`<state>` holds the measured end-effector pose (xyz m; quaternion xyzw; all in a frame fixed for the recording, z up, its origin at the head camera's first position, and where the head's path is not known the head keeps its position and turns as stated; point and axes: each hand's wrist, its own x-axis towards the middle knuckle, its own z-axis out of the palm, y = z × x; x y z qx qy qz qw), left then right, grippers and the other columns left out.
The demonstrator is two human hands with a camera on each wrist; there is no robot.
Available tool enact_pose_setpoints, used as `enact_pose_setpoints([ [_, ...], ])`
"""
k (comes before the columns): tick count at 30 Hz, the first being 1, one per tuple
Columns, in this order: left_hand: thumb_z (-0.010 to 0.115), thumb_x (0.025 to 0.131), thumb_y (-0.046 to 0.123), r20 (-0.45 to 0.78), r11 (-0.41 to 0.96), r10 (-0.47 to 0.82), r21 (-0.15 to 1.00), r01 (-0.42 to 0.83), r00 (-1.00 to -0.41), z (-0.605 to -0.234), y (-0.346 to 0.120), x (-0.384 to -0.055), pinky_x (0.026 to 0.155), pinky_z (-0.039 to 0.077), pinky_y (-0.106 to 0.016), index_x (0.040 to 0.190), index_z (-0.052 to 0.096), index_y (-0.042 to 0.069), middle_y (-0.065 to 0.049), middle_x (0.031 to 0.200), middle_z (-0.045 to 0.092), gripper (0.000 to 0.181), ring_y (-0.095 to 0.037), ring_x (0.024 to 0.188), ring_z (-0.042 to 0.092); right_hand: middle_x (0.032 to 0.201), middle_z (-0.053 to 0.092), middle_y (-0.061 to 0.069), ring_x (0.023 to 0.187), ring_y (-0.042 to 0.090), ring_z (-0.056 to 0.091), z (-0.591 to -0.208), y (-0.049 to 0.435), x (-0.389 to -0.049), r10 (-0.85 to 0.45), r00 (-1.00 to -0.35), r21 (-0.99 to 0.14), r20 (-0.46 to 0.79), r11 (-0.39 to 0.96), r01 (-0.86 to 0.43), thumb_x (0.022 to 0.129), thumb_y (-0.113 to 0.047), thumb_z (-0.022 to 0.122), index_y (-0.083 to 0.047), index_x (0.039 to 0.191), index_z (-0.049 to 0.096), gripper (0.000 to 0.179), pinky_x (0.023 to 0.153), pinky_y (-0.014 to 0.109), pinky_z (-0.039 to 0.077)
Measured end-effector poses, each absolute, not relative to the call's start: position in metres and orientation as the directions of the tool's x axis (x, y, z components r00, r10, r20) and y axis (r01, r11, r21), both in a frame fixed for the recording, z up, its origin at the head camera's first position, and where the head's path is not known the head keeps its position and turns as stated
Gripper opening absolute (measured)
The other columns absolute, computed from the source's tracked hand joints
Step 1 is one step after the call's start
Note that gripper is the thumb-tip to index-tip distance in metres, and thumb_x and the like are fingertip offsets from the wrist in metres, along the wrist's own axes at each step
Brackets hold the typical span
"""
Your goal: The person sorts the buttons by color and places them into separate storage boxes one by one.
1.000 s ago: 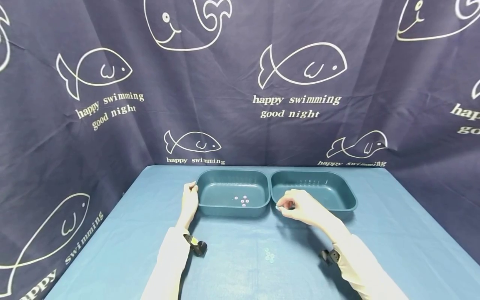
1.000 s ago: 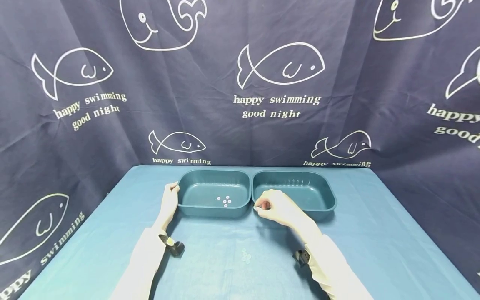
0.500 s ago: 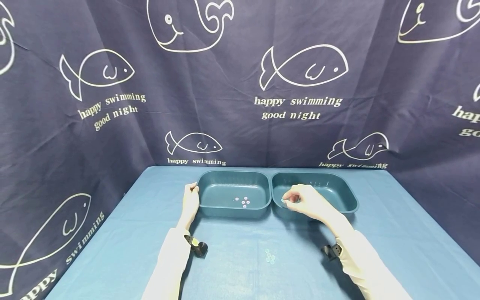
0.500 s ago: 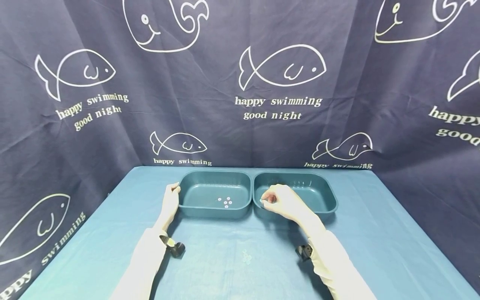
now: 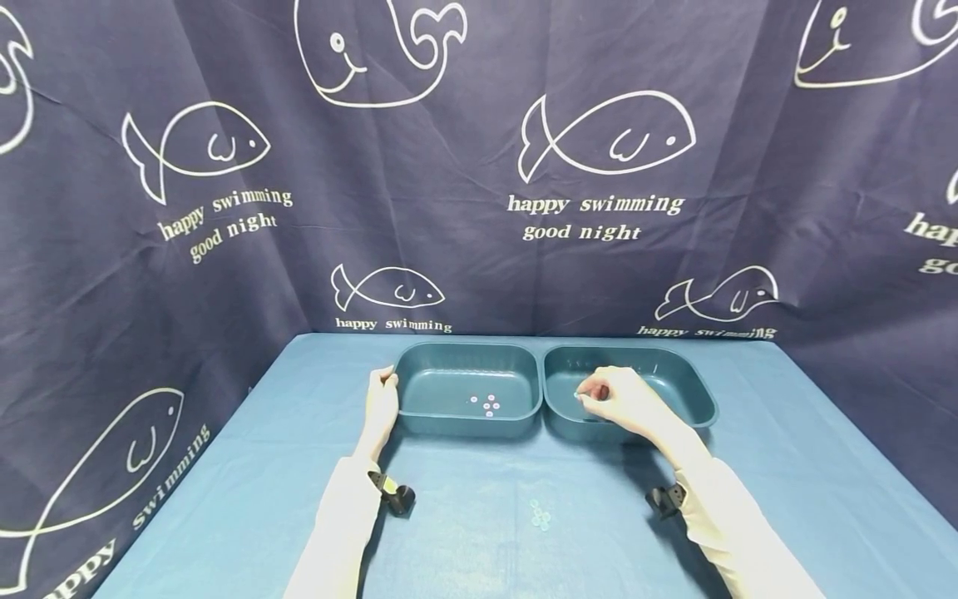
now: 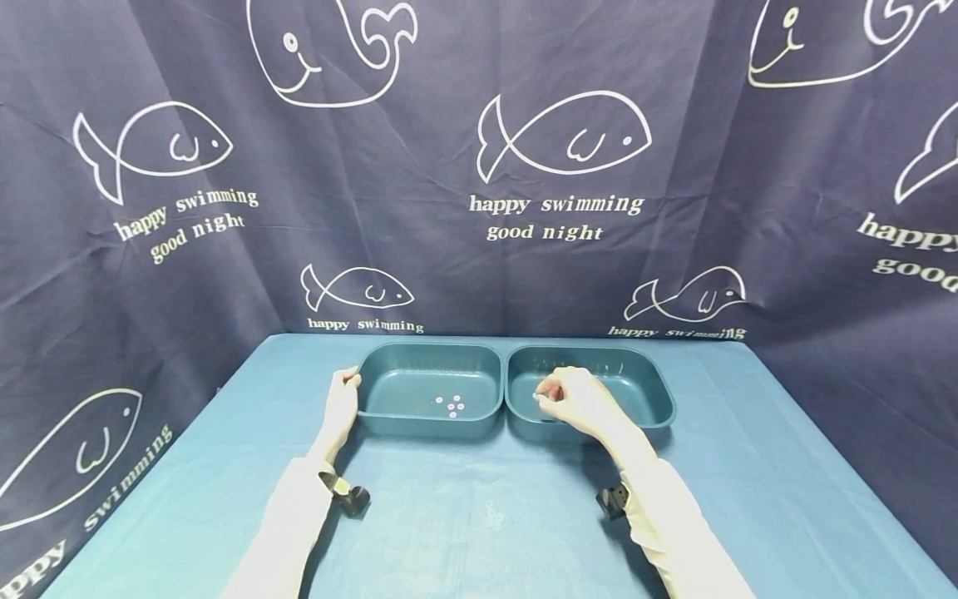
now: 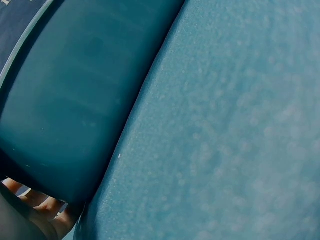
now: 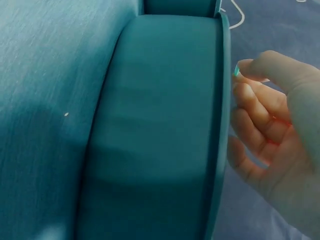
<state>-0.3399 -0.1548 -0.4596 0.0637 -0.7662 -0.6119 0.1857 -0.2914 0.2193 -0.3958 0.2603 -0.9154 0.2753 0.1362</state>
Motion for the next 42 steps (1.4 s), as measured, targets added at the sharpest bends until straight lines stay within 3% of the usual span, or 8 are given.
enact_pose_setpoints([
  [19,0.039,0.096,0.006,0.209,0.252,-0.322,0.959,0.129,-0.923,-0.456,-0.156,-0.338,0.104,0.032,-0.048,0.12,0.044,-0.007,-0.028,0.124,0.05,0.028,-0.038,0.12,0.045,0.068,0.061,-0.005,0.063,0.007,0.052,-0.402,0.233,-0.305,-0.246,-0.915,-0.409,0.318,0.836,-0.367,0.078,-0.019,0.069,-0.012,0.083,0.071,0.009,0.058,0.026,0.043],
  [42,0.038,0.097,0.006,0.206,0.282,-0.311,0.952,0.116,-0.928,-0.459,-0.155,-0.337,0.102,0.033,-0.05,0.121,0.043,-0.007,-0.028,0.123,0.05,0.028,-0.039,0.119,0.046,0.073,0.069,-0.002,0.068,0.013,0.063,-0.403,0.243,-0.316,-0.241,-0.931,-0.346,0.275,0.879,-0.33,0.077,-0.02,0.068,-0.011,0.081,0.072,0.011,0.064,0.035,0.048],
])
